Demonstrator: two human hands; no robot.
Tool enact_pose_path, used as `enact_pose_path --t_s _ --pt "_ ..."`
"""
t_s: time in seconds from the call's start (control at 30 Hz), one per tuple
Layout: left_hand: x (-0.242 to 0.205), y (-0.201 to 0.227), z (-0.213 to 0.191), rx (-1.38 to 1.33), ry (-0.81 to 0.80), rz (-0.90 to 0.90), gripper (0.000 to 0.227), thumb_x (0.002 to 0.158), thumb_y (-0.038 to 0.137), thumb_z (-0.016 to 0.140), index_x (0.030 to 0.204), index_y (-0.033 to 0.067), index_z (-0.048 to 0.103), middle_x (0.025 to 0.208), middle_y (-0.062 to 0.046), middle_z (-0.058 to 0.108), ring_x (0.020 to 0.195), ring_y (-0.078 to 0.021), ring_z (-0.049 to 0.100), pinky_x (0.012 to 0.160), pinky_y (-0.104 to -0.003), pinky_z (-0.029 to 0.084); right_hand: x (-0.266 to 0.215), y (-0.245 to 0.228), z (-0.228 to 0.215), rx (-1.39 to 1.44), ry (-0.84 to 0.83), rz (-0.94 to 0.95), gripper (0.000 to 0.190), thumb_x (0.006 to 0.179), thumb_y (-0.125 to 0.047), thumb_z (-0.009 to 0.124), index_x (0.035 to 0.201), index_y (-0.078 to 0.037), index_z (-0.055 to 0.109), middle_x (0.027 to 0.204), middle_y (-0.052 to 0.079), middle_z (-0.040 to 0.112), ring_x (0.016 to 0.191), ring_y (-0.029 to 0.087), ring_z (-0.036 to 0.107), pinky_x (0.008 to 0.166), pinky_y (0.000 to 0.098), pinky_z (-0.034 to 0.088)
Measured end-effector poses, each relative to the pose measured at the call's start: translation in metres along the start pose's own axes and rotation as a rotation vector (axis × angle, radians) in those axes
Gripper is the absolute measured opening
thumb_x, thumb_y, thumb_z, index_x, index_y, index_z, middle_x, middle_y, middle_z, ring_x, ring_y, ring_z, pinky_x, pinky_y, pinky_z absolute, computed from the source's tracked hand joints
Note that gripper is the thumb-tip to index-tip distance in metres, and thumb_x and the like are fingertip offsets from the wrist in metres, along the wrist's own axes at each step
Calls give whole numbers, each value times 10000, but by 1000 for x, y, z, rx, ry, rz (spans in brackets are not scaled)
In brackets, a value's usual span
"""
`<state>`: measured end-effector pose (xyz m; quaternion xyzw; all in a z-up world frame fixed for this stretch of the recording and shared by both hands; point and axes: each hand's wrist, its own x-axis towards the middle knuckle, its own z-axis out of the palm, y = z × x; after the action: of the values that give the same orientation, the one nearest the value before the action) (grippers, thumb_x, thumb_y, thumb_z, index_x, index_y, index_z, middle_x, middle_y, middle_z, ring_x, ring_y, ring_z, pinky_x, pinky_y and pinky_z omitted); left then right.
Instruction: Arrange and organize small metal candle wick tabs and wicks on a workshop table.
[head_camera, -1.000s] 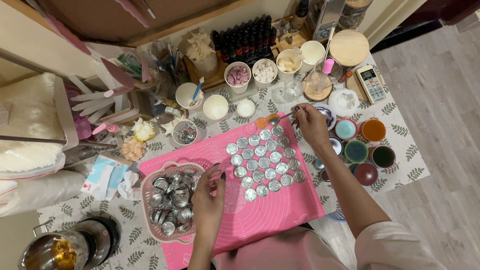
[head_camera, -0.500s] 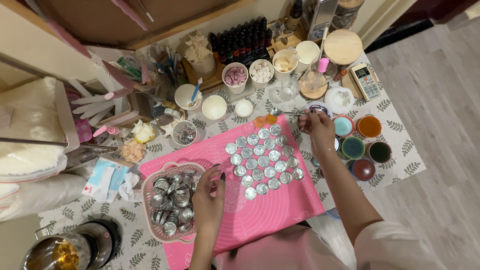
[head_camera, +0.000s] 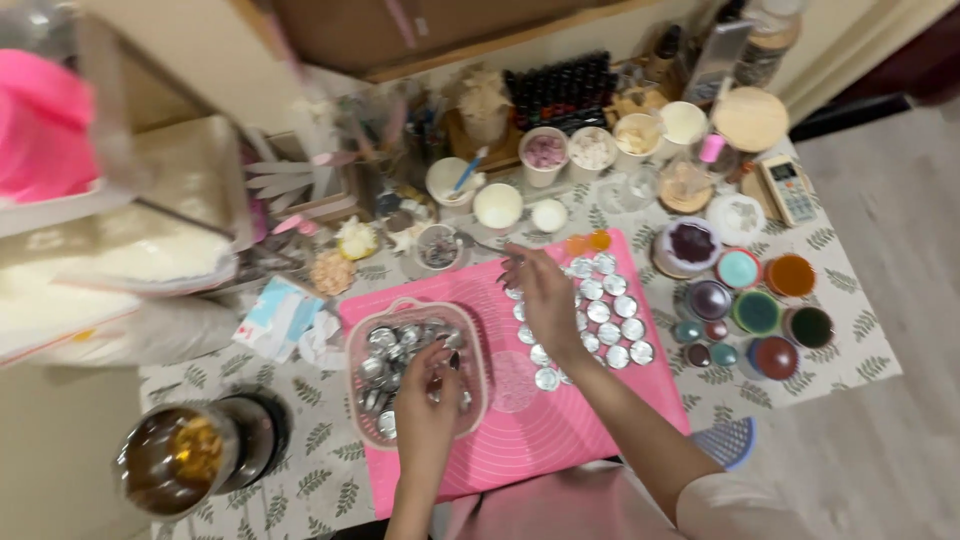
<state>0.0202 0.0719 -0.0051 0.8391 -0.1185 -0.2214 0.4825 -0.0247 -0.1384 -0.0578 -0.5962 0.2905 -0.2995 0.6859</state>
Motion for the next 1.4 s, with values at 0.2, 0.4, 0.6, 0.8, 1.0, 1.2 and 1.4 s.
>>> enact_pose_path --t_s 0.2,0.4,0.6,0.8,1.0,1.2,1.4 --pt "-7 -18 -37 -138 6 26 368 900 72 633 1268 65 635 1131 -63 752 821 -124 710 704 -270 585 -7 8 49 -620 -156 -468 331 998 17 562 1322 -22 613 1094 199 654 938 351 691 767 417 546" --pt "-10 -22 -54 -30 29 -76 361 891 64 629 1249 70 672 1089 -52 780 747 -142 695 677 -295 558 2 10 52 -652 -129 -488 327 989 30 531 1299 -29 616 1046 178 653 860 325 691 711 433 551" --pt "-10 -25 -64 -67 61 -15 374 884 69 637 1257 59 654 1091 -61 776 775 -133 703 707 -288 585 9 -7 60 -650 -123 -507 316 966 47 551 1267 -16 623 1031 194 642 842 349 669 731 431 539" --pt "-17 -25 -74 -77 92 -51 380 897 76 634 1276 64 654 1101 -71 774 812 -137 728 760 -284 597 -1 -10 59 -659 -140 -498 348 964 43 540 1297 -22 614 1040 189 631 872 348 665 753 428 534" --pt "-17 -29 -75 -40 77 -65 419 886 70 642 1304 72 629 1111 -59 777 802 -129 735 754 -288 590 -4 5 56 -679 -186 -474 332 973 26 553 1295 -26 615 1051 178 636 915 358 662 779 437 534" --pt "-8 -31 -74 -135 89 -37 399 896 70 644 1295 47 643 1106 -69 779 773 -128 695 721 -282 588 -7 -15 65 -663 -140 -471 314 977 11 564 1283 -31 619 1056 181 637 910 365 669 762 438 531" --pt "-5 -27 -78 -89 102 -52 393 894 89 642 1285 57 657 1105 -62 784 775 -123 686 683 -275 564 14 -9 65 -770 -64 -493 281 994 17 549 1266 0 618 1047 203 626 916 400 653 794 460 532"
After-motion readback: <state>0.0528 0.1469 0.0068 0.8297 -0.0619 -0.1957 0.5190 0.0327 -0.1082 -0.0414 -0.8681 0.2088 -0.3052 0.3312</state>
